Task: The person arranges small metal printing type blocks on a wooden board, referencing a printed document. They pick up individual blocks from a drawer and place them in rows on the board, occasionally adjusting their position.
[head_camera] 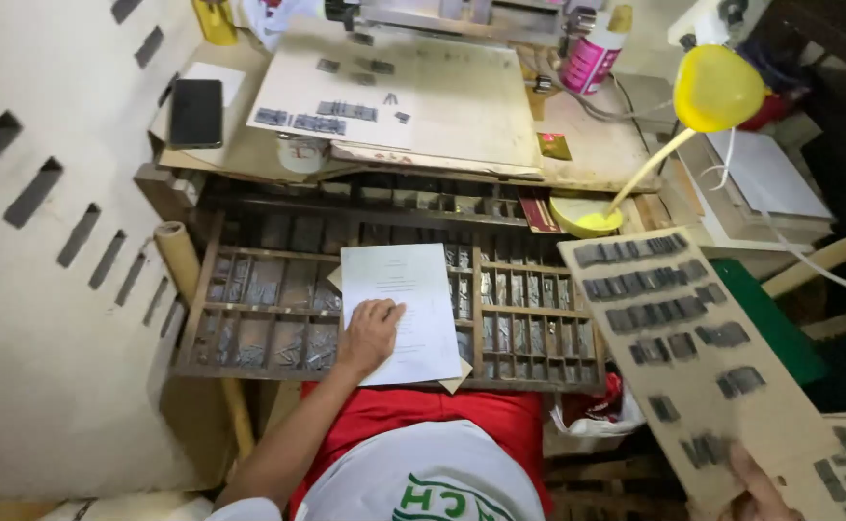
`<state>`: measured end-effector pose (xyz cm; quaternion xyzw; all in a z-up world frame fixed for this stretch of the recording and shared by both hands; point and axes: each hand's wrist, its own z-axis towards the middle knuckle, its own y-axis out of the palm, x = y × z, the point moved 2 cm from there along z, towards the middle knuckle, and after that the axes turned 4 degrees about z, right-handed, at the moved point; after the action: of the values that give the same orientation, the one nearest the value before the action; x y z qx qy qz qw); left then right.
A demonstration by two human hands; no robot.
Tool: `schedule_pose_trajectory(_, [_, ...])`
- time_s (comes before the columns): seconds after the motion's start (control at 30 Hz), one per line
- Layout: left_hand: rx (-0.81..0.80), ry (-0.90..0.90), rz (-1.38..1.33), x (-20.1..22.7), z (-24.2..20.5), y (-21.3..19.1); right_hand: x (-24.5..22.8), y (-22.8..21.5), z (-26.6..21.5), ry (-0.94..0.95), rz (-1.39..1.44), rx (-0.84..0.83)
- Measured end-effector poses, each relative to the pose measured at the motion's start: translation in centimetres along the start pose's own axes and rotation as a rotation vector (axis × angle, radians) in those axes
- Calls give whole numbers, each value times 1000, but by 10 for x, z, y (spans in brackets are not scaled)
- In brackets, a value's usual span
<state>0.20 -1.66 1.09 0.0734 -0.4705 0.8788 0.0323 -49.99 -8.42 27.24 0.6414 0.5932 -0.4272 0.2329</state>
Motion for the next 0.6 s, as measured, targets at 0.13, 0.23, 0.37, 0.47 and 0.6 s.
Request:
schedule_pose_trajectory(0.13, [43, 23, 7, -2, -2, 2, 2, -4, 32, 61, -124, -114])
schedule_pose_trajectory(0.23, [39, 11, 7, -2, -2, 1, -43, 60, -83, 83, -236, -172])
schedule_pose_trajectory(0.37, [26, 14, -22, -1, -3, -4, -31, 109, -113, -237, 664, -614])
schedule_pose_trajectory(0.47, [3, 2, -23, -2, -3, -2, -45, 144, -115, -471, 666, -794])
schedule_pose_trajectory(0.6, [11, 6, -15, -5, -3, 2, -57, 197, -110, -453, 604, -597])
